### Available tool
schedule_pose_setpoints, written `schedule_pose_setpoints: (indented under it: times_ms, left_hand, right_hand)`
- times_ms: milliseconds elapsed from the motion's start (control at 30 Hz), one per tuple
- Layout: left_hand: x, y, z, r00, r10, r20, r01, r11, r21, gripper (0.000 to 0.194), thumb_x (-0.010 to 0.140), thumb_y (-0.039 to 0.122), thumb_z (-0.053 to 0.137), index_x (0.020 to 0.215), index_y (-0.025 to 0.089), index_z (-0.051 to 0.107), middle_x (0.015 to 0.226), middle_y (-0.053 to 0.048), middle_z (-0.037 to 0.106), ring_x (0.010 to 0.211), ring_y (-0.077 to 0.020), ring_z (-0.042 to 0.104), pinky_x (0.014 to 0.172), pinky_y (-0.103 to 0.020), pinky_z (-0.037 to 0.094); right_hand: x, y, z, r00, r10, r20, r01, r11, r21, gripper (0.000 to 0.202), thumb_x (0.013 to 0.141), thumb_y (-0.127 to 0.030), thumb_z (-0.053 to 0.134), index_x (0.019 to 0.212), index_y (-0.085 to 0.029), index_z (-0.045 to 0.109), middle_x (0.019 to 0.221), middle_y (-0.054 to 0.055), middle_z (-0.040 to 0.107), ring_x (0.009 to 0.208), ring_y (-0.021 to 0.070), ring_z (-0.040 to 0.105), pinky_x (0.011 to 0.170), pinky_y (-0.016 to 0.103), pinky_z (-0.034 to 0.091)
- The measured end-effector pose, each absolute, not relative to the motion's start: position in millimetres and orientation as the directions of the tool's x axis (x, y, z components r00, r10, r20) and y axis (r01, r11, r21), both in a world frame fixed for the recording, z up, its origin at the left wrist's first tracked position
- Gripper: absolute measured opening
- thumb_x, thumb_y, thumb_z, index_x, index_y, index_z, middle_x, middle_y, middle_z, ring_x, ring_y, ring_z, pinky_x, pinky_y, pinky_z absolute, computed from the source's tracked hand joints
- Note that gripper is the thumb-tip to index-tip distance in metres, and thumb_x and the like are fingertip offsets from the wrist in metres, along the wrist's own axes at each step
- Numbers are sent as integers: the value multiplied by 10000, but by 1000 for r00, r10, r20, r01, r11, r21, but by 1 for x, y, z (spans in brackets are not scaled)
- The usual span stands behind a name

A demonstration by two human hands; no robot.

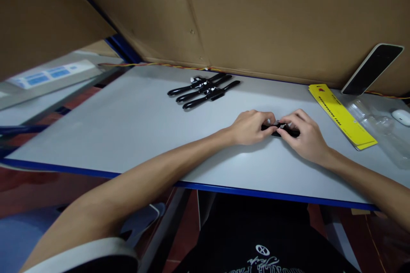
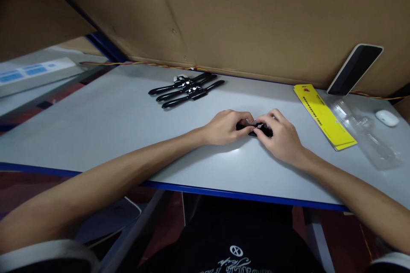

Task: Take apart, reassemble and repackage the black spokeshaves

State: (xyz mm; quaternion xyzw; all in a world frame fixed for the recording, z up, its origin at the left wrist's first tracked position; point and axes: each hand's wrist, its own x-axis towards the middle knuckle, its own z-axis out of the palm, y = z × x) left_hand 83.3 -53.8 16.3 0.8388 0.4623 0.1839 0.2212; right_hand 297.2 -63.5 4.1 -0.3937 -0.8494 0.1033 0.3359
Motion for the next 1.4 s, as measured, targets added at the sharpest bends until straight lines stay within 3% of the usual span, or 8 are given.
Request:
schedule_pose_setpoints:
  times_ms: [133,400,567,733,933,1100,1300,1400]
  left_hand:
    - [86,-56,15,484,870,94,711,-454,537,335,916,450,496,1040,213,696,856,-24,727,691,-171,588,664,-310,372]
    - [92,-61,18,452,889,69,754,-422,503,334,957,418,481,1134,222,686,942,-38,773,826,-214,684,726,-334,454]
    - [95,-64,18,418,907,57,785,-392,480,351,982,413,450,1177,217,666,993,-46,780,854,-229,694,729,-348,464]
    - [94,-63,17,441,895,63,784,-418,459,361,989,422,422,1172,219,659,944,-47,775,824,-222,686,700,-341,448]
    - [94,-64,17,437,897,66,791,-418,446,365,980,422,427,1168,204,652,978,-61,781,824,-230,690,692,-344,452]
    - [94,-64,17,445,893,67,786,-425,450,376,984,428,425,1188,202,646,1033,-67,785,874,-244,704,708,-350,464]
    - [95,-64,17,437,898,54,801,-416,431,383,991,431,426,1216,206,639,1045,-71,783,899,-256,707,724,-368,473]
    - [95,-64,17,438,897,51,801,-416,431,381,990,427,424,1212,205,641,1038,-71,783,889,-252,708,726,-368,476]
  right_hand:
    - [296,-64,3,-366,768,525,637,618,-461,161,802,-284,723,887,-214,606,915,43,631,683,168,608,672,350,537]
    - [294,-68,4,-330,779,533,648,597,-472,105,823,-306,683,875,-217,661,945,72,695,843,251,672,771,434,533]
    - [296,-68,2,-363,765,532,631,622,-464,207,848,-182,613,1013,-208,735,1046,95,717,932,273,695,844,486,547]
    - [304,-60,0,-484,673,559,555,730,-398,367,887,-51,460,964,-249,759,1118,85,694,986,247,688,824,447,547]
    - [301,-62,4,-455,668,589,554,730,-401,197,894,-161,614,1083,-209,642,1020,71,650,868,213,667,795,397,569]
    - [301,-62,2,-467,633,617,567,750,-340,107,883,-195,674,986,-203,646,966,74,647,871,224,669,776,392,577]
    - [308,-58,6,-573,441,691,515,850,-115,149,923,-95,599,970,-196,698,945,82,736,857,231,683,784,403,571]
    - [310,-57,8,-570,453,685,501,853,-147,148,920,-90,609,980,-191,700,919,72,749,835,214,694,759,370,573]
